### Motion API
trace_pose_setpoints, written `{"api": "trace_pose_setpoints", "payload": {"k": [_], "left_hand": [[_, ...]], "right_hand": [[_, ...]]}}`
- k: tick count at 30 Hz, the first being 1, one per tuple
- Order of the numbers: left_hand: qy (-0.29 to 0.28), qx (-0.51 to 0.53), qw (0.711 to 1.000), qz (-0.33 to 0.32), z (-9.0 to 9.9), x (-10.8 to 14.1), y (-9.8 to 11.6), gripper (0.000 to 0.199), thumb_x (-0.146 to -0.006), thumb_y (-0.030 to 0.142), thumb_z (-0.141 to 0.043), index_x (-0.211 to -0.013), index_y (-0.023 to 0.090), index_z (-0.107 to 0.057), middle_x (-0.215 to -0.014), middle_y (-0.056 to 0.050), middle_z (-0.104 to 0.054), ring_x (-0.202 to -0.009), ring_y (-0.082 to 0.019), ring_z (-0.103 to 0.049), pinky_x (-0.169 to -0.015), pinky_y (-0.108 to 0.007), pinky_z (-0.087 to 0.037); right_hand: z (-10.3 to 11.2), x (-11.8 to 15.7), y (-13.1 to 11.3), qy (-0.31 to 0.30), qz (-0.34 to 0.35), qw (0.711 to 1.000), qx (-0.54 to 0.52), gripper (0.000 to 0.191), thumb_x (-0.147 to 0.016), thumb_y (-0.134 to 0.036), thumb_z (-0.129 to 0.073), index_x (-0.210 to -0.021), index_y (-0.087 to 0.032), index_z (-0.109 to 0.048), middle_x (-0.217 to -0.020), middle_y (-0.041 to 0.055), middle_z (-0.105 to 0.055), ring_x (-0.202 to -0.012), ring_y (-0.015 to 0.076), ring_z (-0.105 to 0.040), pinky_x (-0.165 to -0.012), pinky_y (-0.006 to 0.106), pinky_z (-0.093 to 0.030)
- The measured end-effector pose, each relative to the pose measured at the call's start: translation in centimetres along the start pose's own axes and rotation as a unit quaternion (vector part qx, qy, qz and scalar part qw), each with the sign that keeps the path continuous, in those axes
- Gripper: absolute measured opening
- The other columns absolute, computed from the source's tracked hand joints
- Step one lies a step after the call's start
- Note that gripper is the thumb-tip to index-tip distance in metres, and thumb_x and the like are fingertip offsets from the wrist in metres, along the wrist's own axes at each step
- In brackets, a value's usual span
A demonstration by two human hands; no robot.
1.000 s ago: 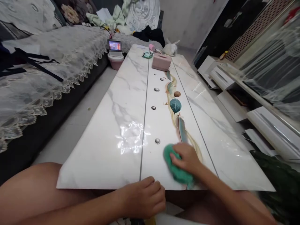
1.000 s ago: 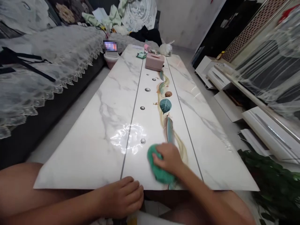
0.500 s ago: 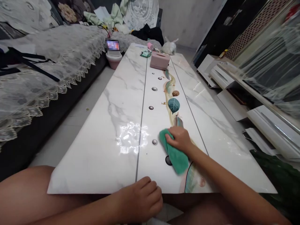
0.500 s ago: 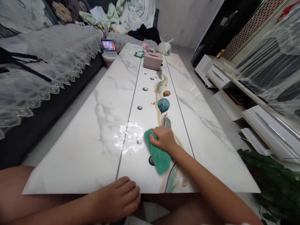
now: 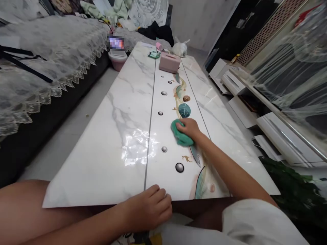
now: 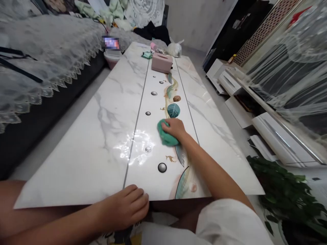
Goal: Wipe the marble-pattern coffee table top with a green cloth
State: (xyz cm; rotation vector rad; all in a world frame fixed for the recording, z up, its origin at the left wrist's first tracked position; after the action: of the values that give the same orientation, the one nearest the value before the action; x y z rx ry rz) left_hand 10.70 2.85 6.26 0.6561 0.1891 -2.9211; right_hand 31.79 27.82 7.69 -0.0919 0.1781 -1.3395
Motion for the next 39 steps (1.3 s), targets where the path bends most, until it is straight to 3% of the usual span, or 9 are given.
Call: {"api": "trace_pose_setpoints", "payload": {"k": [6, 10, 13, 16, 22, 25, 28, 33, 39], "left_hand": [[-0.011, 0.030, 0.999, 0.022, 0.2, -0.2, -0.2, 0.007, -0.092, 0.022, -0.065, -0.098, 0.017, -0.064, -0.098, -0.006, -0.065, -0.080, -0.020, -0.054, -0.076, -0.037, -0.042], [-0.038, 0.047, 0.998, 0.036, 0.1, -0.4, -0.5, 0.011, -0.089, 0.022, -0.066, -0.100, 0.018, -0.065, -0.096, -0.004, -0.064, -0.079, -0.020, -0.052, -0.076, -0.038, -0.041], [-0.037, 0.047, 0.997, 0.041, -0.1, -0.6, -0.5, 0.010, -0.089, 0.022, -0.066, -0.099, 0.019, -0.065, -0.098, -0.004, -0.064, -0.080, -0.020, -0.052, -0.077, -0.039, -0.041], [-0.032, 0.041, 0.998, 0.047, -0.1, -0.7, -0.5, 0.011, -0.087, 0.021, -0.068, -0.097, 0.020, -0.063, -0.094, -0.001, -0.061, -0.077, -0.019, -0.051, -0.077, -0.039, -0.041], [-0.045, 0.022, 0.998, 0.039, -0.5, -0.7, -0.5, 0.013, -0.088, 0.019, -0.067, -0.099, 0.022, -0.060, -0.094, 0.000, -0.058, -0.077, -0.018, -0.050, -0.080, -0.039, -0.041], [-0.044, 0.013, 0.998, 0.031, -0.7, -0.6, -0.4, 0.014, -0.088, 0.022, -0.068, -0.100, 0.022, -0.059, -0.097, -0.001, -0.059, -0.078, -0.018, -0.050, -0.079, -0.038, -0.041], [-0.038, 0.002, 0.999, 0.025, -0.7, -0.6, -0.4, 0.014, -0.089, 0.022, -0.068, -0.099, 0.022, -0.058, -0.098, -0.001, -0.059, -0.076, -0.017, -0.049, -0.078, -0.036, -0.041], [-0.013, -0.006, 0.999, 0.029, -0.7, -0.5, -0.4, 0.014, -0.090, 0.021, -0.068, -0.100, 0.022, -0.058, -0.096, -0.002, -0.058, -0.077, -0.017, -0.048, -0.079, -0.037, -0.040], [-0.003, -0.009, 0.999, 0.035, -0.6, -0.6, -0.6, 0.014, -0.090, 0.018, -0.066, -0.100, 0.022, -0.058, -0.093, -0.001, -0.056, -0.075, -0.018, -0.047, -0.078, -0.037, -0.039]], "right_hand": [[1.5, 18.7, -5.1, 0.075, 0.204, 0.974, -0.060, 0.029, -0.091, -0.029, -0.049, -0.064, -0.020, -0.042, -0.060, 0.0000, -0.046, -0.060, 0.0141, -0.041, -0.062, 0.029, -0.026], [1.8, 21.8, -6.6, 0.090, 0.232, 0.967, -0.050, 0.027, -0.091, -0.026, -0.048, -0.065, -0.021, -0.041, -0.061, 0.0003, -0.045, -0.060, 0.0150, -0.039, -0.061, 0.031, -0.024], [1.5, 18.4, -5.3, 0.092, 0.257, 0.961, -0.049, 0.028, -0.092, -0.027, -0.049, -0.065, -0.021, -0.044, -0.061, 0.0004, -0.046, -0.060, 0.0154, -0.040, -0.062, 0.032, -0.025], [1.0, 11.4, -2.1, 0.115, 0.235, 0.965, -0.037, 0.030, -0.092, -0.031, -0.050, -0.064, -0.021, -0.047, -0.060, 0.0014, -0.049, -0.061, 0.0158, -0.043, -0.063, 0.032, -0.027], [0.5, -7.6, 5.7, 0.097, 0.006, 0.995, 0.022, 0.030, -0.091, -0.040, -0.050, -0.071, -0.020, -0.060, -0.076, 0.0070, -0.064, -0.076, 0.0213, -0.055, -0.063, 0.030, -0.028], [0.8, -13.2, 7.7, 0.097, -0.068, 0.992, 0.047, 0.031, -0.094, -0.039, -0.047, -0.082, -0.018, -0.066, -0.095, 0.0113, -0.070, -0.091, 0.0258, -0.058, -0.068, 0.032, -0.032], [0.6, -14.5, 7.9, 0.077, -0.054, 0.994, 0.063, 0.034, -0.096, -0.040, -0.043, -0.092, -0.018, -0.068, -0.107, 0.0140, -0.069, -0.103, 0.0295, -0.057, -0.079, 0.035, -0.038], [0.4, -12.4, 6.7, 0.044, -0.052, 0.993, 0.095, 0.045, -0.101, -0.044, -0.033, -0.109, -0.016, -0.067, -0.123, 0.0198, -0.063, -0.121, 0.0379, -0.048, -0.097, 0.055, -0.038], [-0.1, -10.4, 4.7, 0.002, -0.102, 0.988, 0.118, 0.068, -0.091, -0.069, -0.051, -0.131, -0.014, -0.057, -0.141, 0.0265, -0.051, -0.131, 0.0467, -0.039, -0.098, 0.069, -0.036]]}}
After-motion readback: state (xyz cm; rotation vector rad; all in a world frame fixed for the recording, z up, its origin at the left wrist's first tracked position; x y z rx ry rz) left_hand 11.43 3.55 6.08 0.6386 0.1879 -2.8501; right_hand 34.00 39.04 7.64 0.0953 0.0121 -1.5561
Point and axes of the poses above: each hand's wrist, its own x-axis away from the middle knuckle, its own z-axis out of the back of the hand, y = z × x, the point moved 6 cm from there along -x, towards the middle knuckle
